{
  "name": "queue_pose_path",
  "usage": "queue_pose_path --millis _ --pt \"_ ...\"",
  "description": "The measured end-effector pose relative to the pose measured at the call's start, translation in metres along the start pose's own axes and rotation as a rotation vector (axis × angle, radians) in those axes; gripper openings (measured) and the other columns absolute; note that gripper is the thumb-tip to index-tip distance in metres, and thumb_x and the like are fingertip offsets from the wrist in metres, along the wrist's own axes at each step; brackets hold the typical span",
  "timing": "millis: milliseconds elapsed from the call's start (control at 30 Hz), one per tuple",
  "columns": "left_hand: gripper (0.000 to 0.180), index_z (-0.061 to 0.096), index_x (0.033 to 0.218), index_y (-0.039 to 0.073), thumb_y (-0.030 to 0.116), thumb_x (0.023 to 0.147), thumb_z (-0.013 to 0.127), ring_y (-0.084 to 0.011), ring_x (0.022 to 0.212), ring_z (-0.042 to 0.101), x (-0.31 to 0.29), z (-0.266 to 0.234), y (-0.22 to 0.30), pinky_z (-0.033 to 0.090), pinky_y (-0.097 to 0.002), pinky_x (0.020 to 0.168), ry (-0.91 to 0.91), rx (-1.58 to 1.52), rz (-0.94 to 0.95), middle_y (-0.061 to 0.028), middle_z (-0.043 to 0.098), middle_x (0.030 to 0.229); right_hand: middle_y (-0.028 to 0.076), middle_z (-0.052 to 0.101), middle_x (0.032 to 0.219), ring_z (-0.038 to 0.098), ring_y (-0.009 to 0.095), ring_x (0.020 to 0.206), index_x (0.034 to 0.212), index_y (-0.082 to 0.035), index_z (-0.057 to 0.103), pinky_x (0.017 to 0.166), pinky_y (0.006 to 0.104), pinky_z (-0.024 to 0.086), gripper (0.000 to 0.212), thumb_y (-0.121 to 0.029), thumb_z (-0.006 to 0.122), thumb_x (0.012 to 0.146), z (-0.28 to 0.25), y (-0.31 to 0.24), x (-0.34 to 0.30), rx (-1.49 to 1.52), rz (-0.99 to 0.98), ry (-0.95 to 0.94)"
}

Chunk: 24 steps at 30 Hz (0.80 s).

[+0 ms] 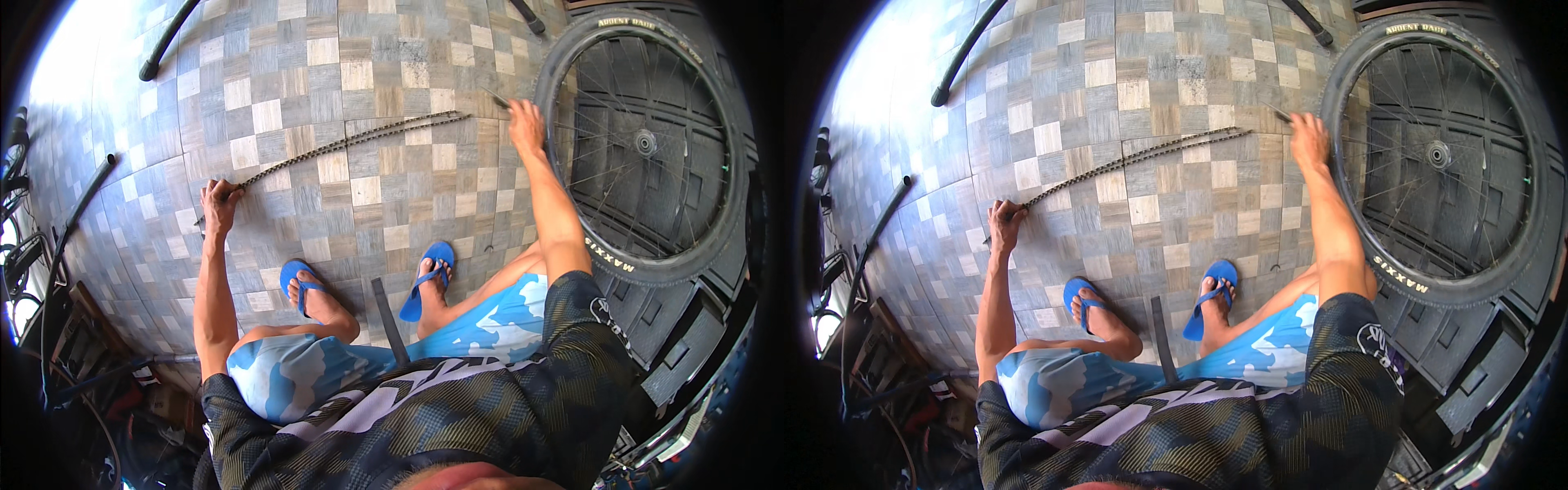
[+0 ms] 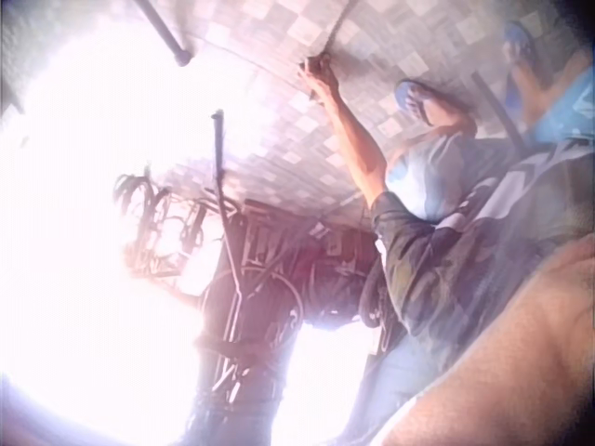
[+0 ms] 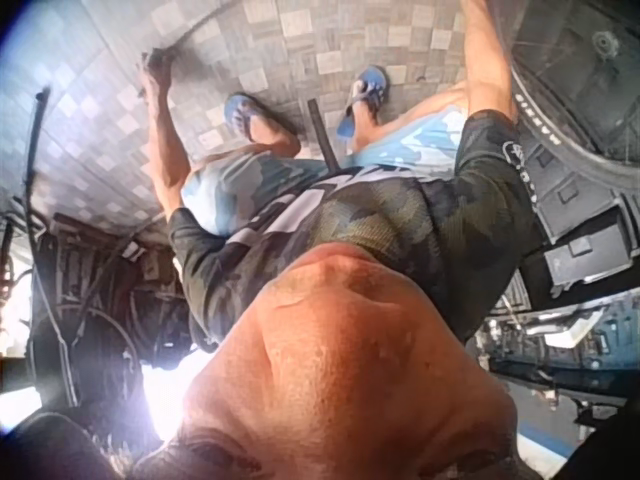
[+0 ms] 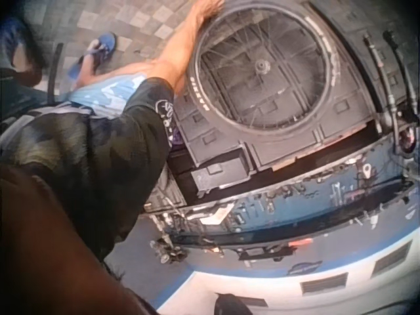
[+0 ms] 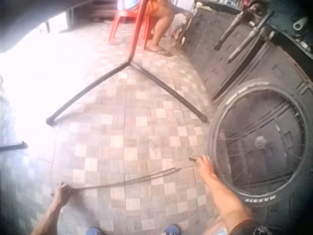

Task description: The person cleans a bicycle chain by brushing it with a small brush while sitting on the floor. They repeatedly scrub the chain, flip it over, and stretch it out to clean different sections.

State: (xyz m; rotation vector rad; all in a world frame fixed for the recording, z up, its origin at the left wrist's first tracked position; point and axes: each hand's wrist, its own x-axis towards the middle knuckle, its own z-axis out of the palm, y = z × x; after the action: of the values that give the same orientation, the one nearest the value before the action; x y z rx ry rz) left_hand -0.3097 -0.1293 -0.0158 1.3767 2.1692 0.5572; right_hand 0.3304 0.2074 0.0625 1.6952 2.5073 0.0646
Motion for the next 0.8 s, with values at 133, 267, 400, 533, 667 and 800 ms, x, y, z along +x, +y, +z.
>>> queue_pose_path --millis 133,267,400,533,667,800 --pt "0.017 0.075 0.092 0.011 0.022 0.082 0.084 -0.0311 0.099 0.053 -0.006 -0.007 0.003 0.04 -0.0452 0.092 -0.011 0.005 -0.026 -0.007 0.062 0.094 0.011 0.066 0.128 0.062 0.031 0.119 0.13 -0.022 0.072 0.105 0.0441 0.051 0.033 -0.012 0.053 0.106 0.006 -0.158 0.014 0.441 -0.186 -0.17" --pt "0.017 0.075 0.092 0.01 0.021 0.082 0.083 -0.0313 0.099 0.053 0.0 -0.009 -0.007 0.04 -0.0446 0.092 -0.041 -0.006 0.005 -0.0074 0.062 0.094 0.011 0.063 0.137 0.058 0.031 0.131 0.137 -0.024 0.067 0.116 0.0466 0.045 0.037 -0.011 0.051 0.106 0.027 -0.224 -0.009 0.296 -0.553 -0.133" --pt "0.016 0.076 0.09 0.01 0.021 0.082 0.083 -0.031 0.096 0.054 -0.003 -0.004 0.008 0.042 -0.0444 0.091 0.005 -0.015 0.001 -0.0086 0.063 0.092 0.009 0.063 0.132 0.057 0.031 0.128 0.137 -0.022 0.066 0.109 0.0451 0.049 0.039 -0.009 0.058 0.101 0.035 -0.061 -0.006 0.141 -0.242 -0.116" --pt "0.018 0.074 0.091 0.012 0.023 0.082 0.083 -0.0326 0.101 0.053 -0.005 -0.002 -0.005 0.04 -0.0462 0.091 0.02 0.023 -0.041 -0.0079 0.062 0.094 0.008 0.064 0.12 0.061 0.03 0.111 0.131 -0.021 0.069 0.098 0.0442 0.053 0.037 -0.007 0.06 0.098 -0.003 -0.019 0.014 -0.048 -0.062 -0.042" --pt "0.017 0.074 0.091 0.012 0.024 0.083 0.082 -0.0323 0.103 0.053 -0.015 -0.013 -0.002 0.04 -0.0463 0.093 -0.02 0.016 -0.079 -0.0074 0.062 0.096 0.012 0.064 0.126 0.058 0.031 0.124 0.133 -0.016 0.067 0.111 0.052 0.043 0.05 -0.053 0.042 0.11 -0.029 -0.195 0.029 0.668 0.036 -0.432" --pt "0.018 0.074 0.091 0.01 0.023 0.082 0.083 -0.0316 0.099 0.053 -0.005 -0.008 0.007 0.041 -0.0452 0.092 -0.007 0.009 -0.03 -0.0082 0.062 0.093 0.014 0.062 0.137 0.054 0.034 0.133 0.139 -0.011 0.061 0.117 0.053 0.038 0.063 -0.061 0.043 0.107 0.003 -0.236 0.003 0.571 -0.268 -0.41"
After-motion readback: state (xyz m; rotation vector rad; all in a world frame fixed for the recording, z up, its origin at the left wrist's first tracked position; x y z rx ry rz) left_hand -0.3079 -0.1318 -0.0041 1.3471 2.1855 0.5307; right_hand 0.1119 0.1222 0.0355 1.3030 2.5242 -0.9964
